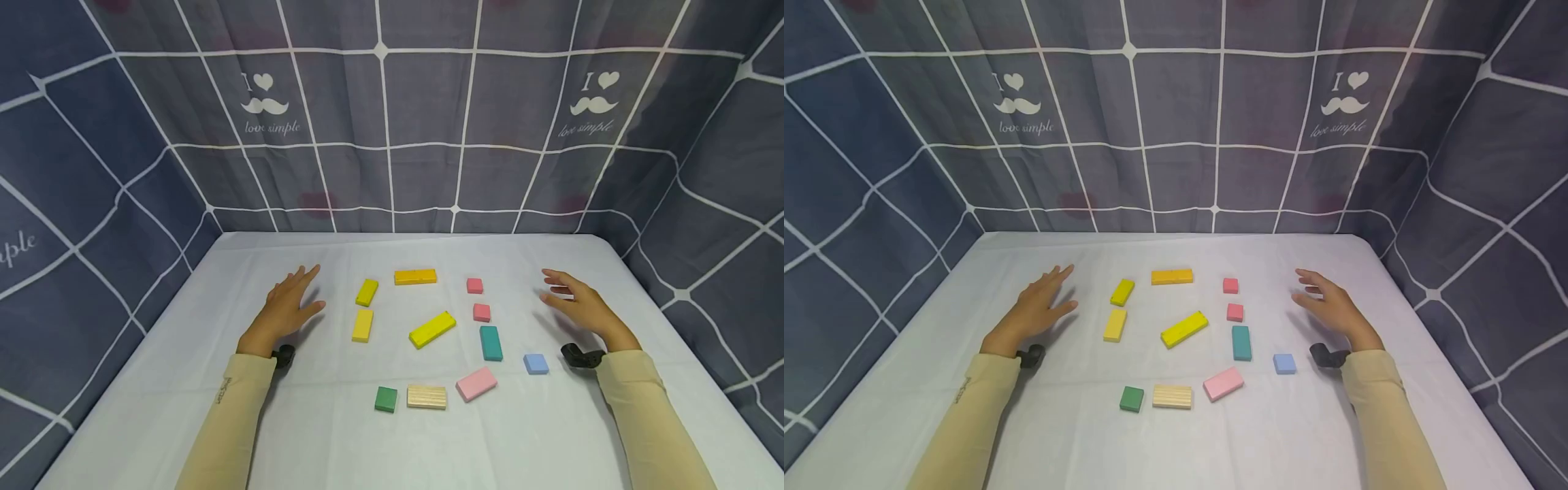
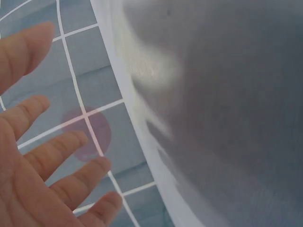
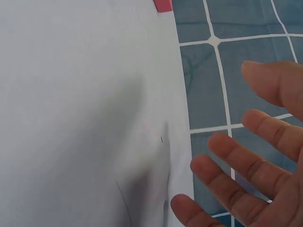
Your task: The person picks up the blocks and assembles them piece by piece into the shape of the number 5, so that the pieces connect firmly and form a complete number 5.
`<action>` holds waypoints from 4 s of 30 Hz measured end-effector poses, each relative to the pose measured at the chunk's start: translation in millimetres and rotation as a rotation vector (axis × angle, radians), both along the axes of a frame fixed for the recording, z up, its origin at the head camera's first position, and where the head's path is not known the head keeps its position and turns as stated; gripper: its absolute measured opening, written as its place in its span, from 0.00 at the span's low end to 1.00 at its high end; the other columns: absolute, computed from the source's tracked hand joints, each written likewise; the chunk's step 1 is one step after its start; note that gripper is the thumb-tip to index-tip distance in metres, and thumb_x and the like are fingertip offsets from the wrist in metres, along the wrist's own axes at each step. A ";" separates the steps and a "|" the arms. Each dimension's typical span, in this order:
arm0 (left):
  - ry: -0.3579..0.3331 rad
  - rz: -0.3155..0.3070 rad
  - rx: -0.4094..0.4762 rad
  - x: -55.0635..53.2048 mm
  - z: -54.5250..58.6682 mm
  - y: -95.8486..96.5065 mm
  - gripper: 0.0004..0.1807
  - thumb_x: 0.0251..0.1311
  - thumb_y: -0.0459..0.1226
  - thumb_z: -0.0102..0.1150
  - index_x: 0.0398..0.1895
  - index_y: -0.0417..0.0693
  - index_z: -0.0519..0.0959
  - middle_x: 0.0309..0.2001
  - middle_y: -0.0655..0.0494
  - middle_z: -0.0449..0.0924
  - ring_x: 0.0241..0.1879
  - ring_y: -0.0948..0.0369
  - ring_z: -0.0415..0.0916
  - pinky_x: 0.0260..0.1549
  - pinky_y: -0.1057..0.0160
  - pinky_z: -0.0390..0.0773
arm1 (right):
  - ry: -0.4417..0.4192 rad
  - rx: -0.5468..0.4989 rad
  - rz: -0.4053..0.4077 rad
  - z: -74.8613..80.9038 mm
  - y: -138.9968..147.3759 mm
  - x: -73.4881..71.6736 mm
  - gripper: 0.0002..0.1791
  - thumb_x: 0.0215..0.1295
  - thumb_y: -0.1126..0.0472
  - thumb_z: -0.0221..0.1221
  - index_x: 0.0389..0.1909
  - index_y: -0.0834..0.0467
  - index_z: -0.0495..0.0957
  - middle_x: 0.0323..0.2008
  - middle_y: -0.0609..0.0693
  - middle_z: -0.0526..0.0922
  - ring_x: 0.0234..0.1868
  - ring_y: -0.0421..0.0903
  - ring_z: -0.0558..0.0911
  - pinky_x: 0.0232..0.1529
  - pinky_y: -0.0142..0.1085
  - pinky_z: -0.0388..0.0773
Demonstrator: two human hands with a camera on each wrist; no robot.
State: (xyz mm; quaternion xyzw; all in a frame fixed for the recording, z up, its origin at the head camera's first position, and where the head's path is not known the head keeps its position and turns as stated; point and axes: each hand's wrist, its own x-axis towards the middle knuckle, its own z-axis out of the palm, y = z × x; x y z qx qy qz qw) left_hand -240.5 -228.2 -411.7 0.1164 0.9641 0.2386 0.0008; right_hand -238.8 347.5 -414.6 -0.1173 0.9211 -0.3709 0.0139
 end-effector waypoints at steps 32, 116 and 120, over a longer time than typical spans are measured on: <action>-0.083 -0.089 0.217 -2.7 -2.9 6.9 0.33 0.78 0.40 0.63 0.81 0.41 0.67 0.76 0.36 0.71 0.73 0.36 0.69 0.69 0.32 0.69 | -0.013 -0.226 0.066 -4.7 -22.0 2.5 0.28 0.81 0.64 0.61 0.75 0.72 0.69 0.69 0.72 0.76 0.53 0.26 0.76 0.52 0.21 0.74; -0.400 -0.202 0.273 -64.1 -11.8 39.1 0.41 0.71 0.38 0.72 0.83 0.46 0.66 0.63 0.40 0.78 0.63 0.46 0.74 0.59 0.53 0.76 | -0.353 -0.448 0.079 -5.9 -80.2 -37.2 0.31 0.78 0.65 0.63 0.76 0.71 0.68 0.65 0.70 0.78 0.52 0.46 0.83 0.53 0.35 0.85; -0.428 -0.170 0.273 -64.8 -11.1 40.4 0.41 0.70 0.39 0.73 0.83 0.48 0.66 0.60 0.43 0.78 0.58 0.49 0.73 0.54 0.56 0.76 | -0.348 -0.477 0.088 -5.4 -83.5 -39.4 0.32 0.77 0.66 0.64 0.75 0.73 0.67 0.59 0.68 0.79 0.49 0.44 0.82 0.52 0.34 0.85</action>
